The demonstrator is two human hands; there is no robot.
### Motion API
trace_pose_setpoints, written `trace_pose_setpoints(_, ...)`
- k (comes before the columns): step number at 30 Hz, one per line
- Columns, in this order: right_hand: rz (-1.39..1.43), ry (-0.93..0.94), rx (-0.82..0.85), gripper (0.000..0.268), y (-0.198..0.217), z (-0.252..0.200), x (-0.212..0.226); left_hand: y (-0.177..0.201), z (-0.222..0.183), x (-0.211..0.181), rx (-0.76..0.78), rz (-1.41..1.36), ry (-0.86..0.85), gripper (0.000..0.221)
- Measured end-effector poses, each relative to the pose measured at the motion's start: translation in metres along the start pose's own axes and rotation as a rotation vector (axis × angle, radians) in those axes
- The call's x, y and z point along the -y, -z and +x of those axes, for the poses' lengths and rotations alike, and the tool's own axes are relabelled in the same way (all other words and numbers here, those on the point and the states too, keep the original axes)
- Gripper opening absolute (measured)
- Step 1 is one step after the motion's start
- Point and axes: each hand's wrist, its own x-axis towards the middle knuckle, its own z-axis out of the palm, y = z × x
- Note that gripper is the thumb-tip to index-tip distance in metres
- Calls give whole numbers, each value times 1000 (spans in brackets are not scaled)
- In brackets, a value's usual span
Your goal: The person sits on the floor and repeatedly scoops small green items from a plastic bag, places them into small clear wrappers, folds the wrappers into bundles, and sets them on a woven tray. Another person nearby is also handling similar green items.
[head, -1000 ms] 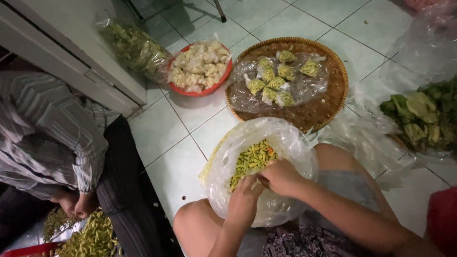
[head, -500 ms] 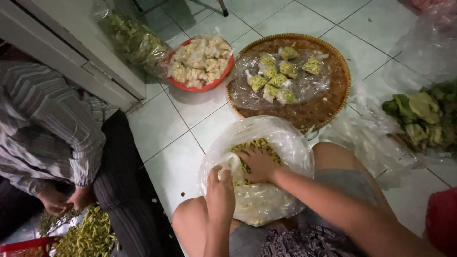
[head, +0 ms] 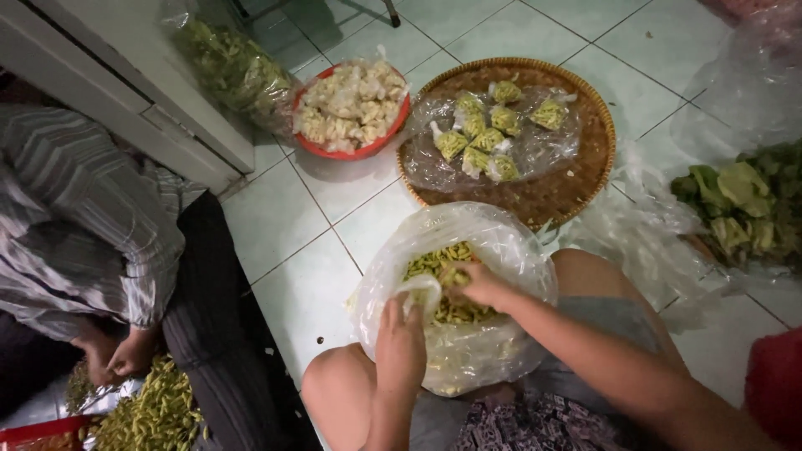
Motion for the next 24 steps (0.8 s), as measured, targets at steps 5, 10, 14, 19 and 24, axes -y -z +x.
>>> trace_pose_setpoints(5, 687, -308, 35, 84, 17, 10, -9, -21, -2, 5, 254, -35, 102, 80)
trace_pose_setpoints(10, 291, -212, -45, 83, 18, -18, 10, -3, 0, -19, 111, -52, 3, 50)
trace_pose_setpoints(14, 1091, -252, -136, 25, 7, 13, -8, -17, 0, -14, 94, -15, -67, 51)
trace_pose_setpoints(19, 1439, 111, -39, 26, 4, 1, 1, -15, 5, -23, 92, -216, -51, 37)
trace_pose_setpoints(24, 1214, 478, -69, 26, -14, -10, 15, -20, 9, -23, -21, -323, -100, 16)
